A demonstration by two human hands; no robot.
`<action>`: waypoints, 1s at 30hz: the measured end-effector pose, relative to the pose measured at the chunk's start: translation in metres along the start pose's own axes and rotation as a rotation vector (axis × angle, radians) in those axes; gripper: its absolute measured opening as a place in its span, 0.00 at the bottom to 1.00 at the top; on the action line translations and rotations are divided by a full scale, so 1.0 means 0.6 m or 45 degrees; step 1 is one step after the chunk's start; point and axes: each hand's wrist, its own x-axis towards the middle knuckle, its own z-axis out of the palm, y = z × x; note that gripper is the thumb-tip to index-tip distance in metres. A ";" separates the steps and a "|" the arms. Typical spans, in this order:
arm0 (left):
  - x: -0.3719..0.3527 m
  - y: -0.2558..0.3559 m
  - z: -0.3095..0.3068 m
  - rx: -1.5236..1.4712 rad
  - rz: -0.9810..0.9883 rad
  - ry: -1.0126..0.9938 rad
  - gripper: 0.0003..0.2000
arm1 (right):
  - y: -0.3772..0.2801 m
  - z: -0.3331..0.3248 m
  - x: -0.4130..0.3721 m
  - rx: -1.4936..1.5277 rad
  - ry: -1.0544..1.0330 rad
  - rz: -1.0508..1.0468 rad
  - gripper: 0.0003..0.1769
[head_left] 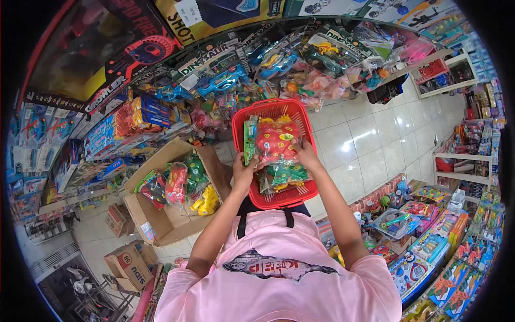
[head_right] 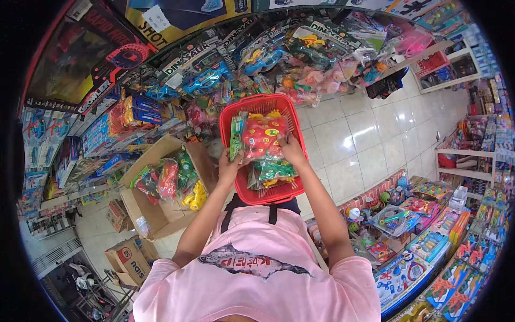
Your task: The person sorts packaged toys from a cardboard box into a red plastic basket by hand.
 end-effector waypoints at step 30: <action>0.078 -0.125 0.003 1.097 0.101 -0.032 0.46 | 0.001 0.019 -0.012 -1.155 0.233 -0.299 0.47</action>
